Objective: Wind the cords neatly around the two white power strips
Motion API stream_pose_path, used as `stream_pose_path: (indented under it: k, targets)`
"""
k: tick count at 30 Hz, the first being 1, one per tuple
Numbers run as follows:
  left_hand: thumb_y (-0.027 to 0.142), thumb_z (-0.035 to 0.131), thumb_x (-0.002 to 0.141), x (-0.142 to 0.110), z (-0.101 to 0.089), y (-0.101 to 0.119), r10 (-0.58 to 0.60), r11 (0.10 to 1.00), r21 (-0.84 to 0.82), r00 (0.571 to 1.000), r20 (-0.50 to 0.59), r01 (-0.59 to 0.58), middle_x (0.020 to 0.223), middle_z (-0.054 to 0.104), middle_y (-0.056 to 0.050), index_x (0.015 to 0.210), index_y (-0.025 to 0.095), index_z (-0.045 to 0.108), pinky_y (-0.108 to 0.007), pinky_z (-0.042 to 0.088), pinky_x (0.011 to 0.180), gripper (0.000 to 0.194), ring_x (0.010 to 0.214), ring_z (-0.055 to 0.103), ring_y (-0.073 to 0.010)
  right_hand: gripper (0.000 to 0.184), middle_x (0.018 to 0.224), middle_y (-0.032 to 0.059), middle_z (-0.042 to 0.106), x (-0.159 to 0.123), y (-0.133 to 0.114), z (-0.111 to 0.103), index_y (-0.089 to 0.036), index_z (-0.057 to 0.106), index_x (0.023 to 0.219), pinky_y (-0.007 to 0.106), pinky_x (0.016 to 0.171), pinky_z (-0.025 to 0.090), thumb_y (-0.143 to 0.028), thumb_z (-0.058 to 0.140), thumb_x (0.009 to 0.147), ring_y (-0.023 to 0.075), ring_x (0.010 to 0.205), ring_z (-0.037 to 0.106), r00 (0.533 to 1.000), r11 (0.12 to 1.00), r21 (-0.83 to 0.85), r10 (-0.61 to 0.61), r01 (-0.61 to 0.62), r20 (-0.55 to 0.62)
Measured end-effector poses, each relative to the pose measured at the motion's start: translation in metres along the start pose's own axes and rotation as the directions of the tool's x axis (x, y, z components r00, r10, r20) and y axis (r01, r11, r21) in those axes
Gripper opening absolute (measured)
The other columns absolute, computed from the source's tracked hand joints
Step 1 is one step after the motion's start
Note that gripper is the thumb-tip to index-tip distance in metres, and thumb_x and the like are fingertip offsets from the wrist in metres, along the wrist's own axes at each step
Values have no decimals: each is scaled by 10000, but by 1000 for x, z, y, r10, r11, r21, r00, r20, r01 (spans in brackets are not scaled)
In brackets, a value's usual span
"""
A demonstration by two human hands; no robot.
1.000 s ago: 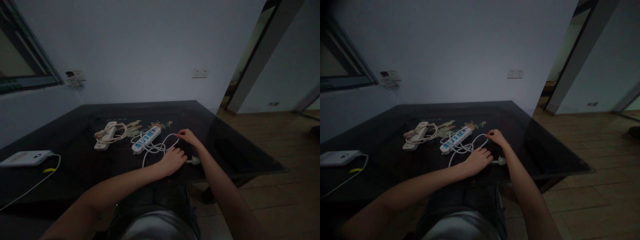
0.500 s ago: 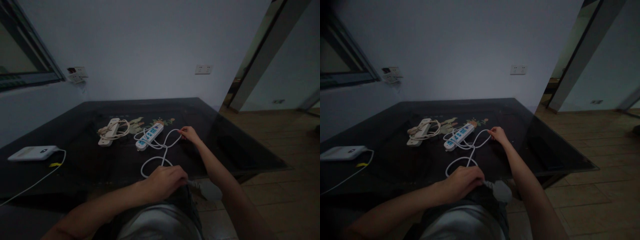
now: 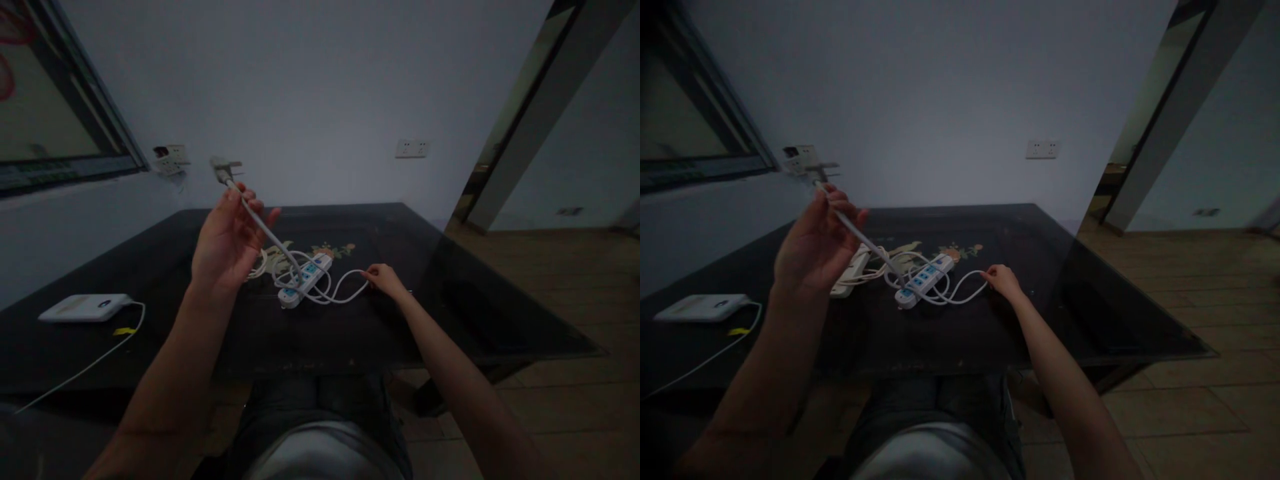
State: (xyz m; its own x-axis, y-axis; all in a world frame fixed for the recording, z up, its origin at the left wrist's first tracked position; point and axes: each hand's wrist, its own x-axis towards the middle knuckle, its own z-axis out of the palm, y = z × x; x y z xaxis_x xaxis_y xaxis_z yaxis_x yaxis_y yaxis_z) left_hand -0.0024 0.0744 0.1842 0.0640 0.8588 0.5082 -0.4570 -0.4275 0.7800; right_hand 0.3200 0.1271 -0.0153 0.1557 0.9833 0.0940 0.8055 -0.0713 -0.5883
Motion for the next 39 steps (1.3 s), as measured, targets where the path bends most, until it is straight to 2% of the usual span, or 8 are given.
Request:
stream_pose_path:
  k: [3, 8, 16, 23, 28, 33, 36, 39]
  targets:
    - [280, 499, 898, 18, -6, 10, 128, 992, 19, 992, -8, -128, 897, 655, 31, 832, 298, 593, -307, 538, 884, 117, 1021, 618, -142, 279, 570, 35, 655, -1, 0, -2, -165, 683, 747, 218, 510, 376, -412, 576, 822, 139, 546, 591, 1000, 1000, -9, -10, 10, 18]
    - [200, 576, 859, 45, 5, 13, 239, 970, -35, 971, -3, -239, 809, 670, 93, 812, 264, 537, -280, 559, 799, 88, 918, 651, -107, 258, 582, 36, 658, -5, 0, -6, -161, 679, 750, 213, 490, 364, -382, 570, 830, 129, 525, 584, 998, 999, -29, -30, 31, 51]
    - [326, 615, 836, 72, 34, 0, 241, 950, 185, 967, 80, -252, 947, 700, -17, 872, 215, 544, -294, 543, 802, 136, 1001, 661, -188, 259, 651, 47, 676, -8, -6, -7, -175, 664, 754, 226, 545, 378, -387, 552, 854, 148, 604, 617, 998, 992, -121, -21, 27, 55]
    - [295, 590, 861, 87, 55, 13, 198, 944, 238, 969, 147, -229, 924, 697, -9, 952, 226, 556, -311, 535, 827, 119, 990, 668, -192, 271, 799, 85, 682, -14, -11, -8, -206, 670, 844, 268, 593, 382, -435, 529, 865, 215, 748, 634, 1000, 973, -229, -8, 9, 4]
    - [240, 544, 891, 97, 64, 19, 185, 951, 211, 962, 198, -226, 934, 683, -4, 1002, 214, 553, -322, 533, 841, 114, 1002, 662, -186, 179, 927, 75, 650, -25, -29, -9, -211, 644, 907, 286, 702, 410, -367, 570, 858, 218, 897, 589, 955, 934, -294, -256, 205, -149]
    - [220, 510, 906, 116, 67, 19, 160, 951, 233, 969, 188, -202, 907, 681, -8, 1006, 186, 569, -297, 551, 836, 122, 951, 670, -156, 169, 850, 37, 649, -37, -53, -1, -199, 661, 852, 272, 744, 411, -358, 665, 794, 179, 845, 579, 851, 842, -126, -510, 524, 127]
    - [205, 485, 916, 129, 63, 20, 55, 962, 247, 972, 229, -113, 883, 668, -16, 965, 165, 592, -270, 552, 824, 124, 903, 677, -143, 221, 837, 28, 648, -40, -55, 3, -192, 672, 865, 251, 672, 401, -341, 736, 716, 165, 776, 581, 812, 835, -70, -507, 546, 288]
    - [178, 442, 930, 131, 61, 21, -67, 955, 296, 952, 299, -26, 866, 653, -41, 953, 120, 605, -271, 553, 759, 175, 839, 682, -146, 287, 895, 31, 658, -40, -50, 4, -195, 672, 924, 256, 696, 402, -307, 763, 677, 173, 817, 589, 808, 839, -65, -495, 540, 321]
